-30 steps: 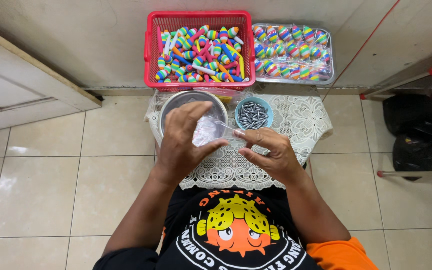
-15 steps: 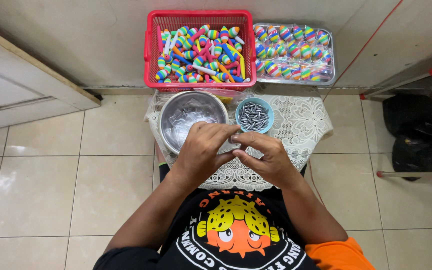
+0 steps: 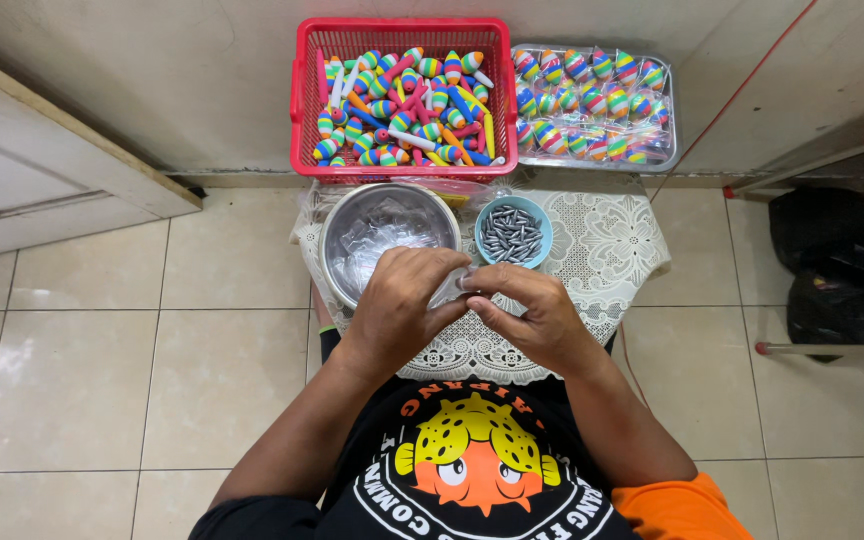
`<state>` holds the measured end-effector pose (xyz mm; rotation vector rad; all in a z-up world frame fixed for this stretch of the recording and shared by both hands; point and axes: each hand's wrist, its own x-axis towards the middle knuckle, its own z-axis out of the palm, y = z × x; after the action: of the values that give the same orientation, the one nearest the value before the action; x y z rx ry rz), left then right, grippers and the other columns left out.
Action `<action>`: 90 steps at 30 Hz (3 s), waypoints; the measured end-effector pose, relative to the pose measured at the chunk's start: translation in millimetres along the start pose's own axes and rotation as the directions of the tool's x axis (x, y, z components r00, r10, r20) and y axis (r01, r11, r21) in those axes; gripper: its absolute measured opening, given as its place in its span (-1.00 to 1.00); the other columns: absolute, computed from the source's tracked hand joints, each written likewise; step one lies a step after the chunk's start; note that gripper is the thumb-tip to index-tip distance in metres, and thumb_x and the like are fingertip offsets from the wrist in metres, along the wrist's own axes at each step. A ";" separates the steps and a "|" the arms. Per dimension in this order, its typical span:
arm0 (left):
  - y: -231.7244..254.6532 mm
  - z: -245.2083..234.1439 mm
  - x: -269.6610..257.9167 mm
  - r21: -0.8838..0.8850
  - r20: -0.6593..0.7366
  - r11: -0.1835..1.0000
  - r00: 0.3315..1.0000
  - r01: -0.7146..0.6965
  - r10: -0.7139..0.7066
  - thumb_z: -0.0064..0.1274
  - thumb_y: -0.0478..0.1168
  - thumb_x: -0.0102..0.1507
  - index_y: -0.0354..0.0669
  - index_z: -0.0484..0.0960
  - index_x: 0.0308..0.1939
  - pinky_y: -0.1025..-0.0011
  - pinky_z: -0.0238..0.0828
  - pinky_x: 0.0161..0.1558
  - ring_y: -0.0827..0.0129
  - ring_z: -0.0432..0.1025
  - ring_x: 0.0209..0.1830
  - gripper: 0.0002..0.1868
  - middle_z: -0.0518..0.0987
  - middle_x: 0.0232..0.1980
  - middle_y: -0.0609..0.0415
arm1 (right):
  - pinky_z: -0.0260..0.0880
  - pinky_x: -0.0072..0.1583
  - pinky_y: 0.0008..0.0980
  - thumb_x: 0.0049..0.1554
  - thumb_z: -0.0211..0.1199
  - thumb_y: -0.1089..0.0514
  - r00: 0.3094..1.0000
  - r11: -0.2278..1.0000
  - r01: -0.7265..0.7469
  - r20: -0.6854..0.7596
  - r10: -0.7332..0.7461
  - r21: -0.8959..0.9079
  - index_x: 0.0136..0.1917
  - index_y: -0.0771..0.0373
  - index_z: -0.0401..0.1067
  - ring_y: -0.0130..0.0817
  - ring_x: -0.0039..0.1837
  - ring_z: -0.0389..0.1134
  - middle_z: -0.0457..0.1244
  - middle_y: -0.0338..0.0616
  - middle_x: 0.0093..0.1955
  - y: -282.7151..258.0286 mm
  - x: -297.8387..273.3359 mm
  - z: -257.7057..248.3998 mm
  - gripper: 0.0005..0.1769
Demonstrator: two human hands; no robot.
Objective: The person places colorful conical toy components and small metal rods into plastic bags by hand.
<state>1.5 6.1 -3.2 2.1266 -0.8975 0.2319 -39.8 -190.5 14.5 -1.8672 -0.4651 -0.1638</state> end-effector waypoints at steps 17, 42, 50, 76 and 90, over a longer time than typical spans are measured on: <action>-12.3 -16.9 11.2 -0.133 -0.047 0.986 0.994 0.097 -0.104 0.27 -0.11 0.24 -0.11 0.58 0.11 0.09 0.43 0.10 0.08 0.60 -0.04 -0.60 0.68 -0.08 -0.05 | 0.50 -0.01 -0.16 0.26 0.20 0.20 0.993 1.000 0.021 -0.113 -0.021 0.005 0.01 0.25 0.61 -0.16 -0.12 0.48 0.43 0.02 -0.12 9.8 24.3 -8.2 -0.82; -50.5 -0.6 2.0 -0.097 -0.009 0.986 0.990 0.136 -0.137 0.25 -0.04 0.25 -0.09 0.51 0.14 0.11 0.27 0.19 0.12 0.50 0.13 -0.55 0.62 0.12 0.01 | 0.30 -0.24 0.11 0.25 0.31 0.13 0.999 0.615 0.004 -0.018 -0.029 -0.788 0.13 0.19 0.51 0.12 -0.03 0.41 0.37 -0.09 0.09 168.4 212.2 -74.5 -0.80; -51.0 -1.4 0.1 -0.073 0.000 0.983 0.986 0.166 -0.167 0.25 -0.03 0.24 -0.08 0.52 0.15 0.03 0.28 0.22 0.13 0.52 0.14 -0.53 0.63 0.13 0.01 | 0.41 -0.34 -0.13 0.07 0.36 0.09 0.983 0.064 0.176 0.179 0.046 -0.982 -0.02 -0.01 0.52 -0.12 -0.27 0.48 0.39 -0.28 -0.19 273.4 273.6 -66.3 -0.83; -41.2 -1.0 1.5 -0.083 -0.010 0.990 0.993 0.115 -0.116 0.30 -0.05 0.23 -0.08 0.52 0.15 0.13 0.28 0.18 0.14 0.51 0.12 -0.52 0.63 0.12 0.01 | 0.34 -0.39 -0.31 0.05 0.38 0.15 0.976 -0.067 0.182 0.188 -0.111 -0.981 -0.01 0.06 0.48 -0.32 -0.36 0.39 0.33 -0.23 -0.11 237.1 267.6 -40.4 -0.79; -33.9 -17.8 11.6 -0.028 -0.227 0.995 0.969 0.093 -0.097 0.38 -0.05 0.16 -0.11 0.59 0.10 0.19 0.39 -0.12 0.18 0.54 -0.22 -0.50 0.63 -0.13 0.06 | 0.34 -0.17 -0.41 0.20 0.38 0.29 0.987 0.999 -0.050 -0.151 0.049 -0.002 0.22 0.28 0.44 -0.38 -0.24 0.30 0.34 -0.04 0.00 90.7 126.6 -59.3 -0.68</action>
<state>35.0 27.7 -6.8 2.0703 -0.6602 0.4082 118.1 -240.8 -2.2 -1.8545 -0.3141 -0.2716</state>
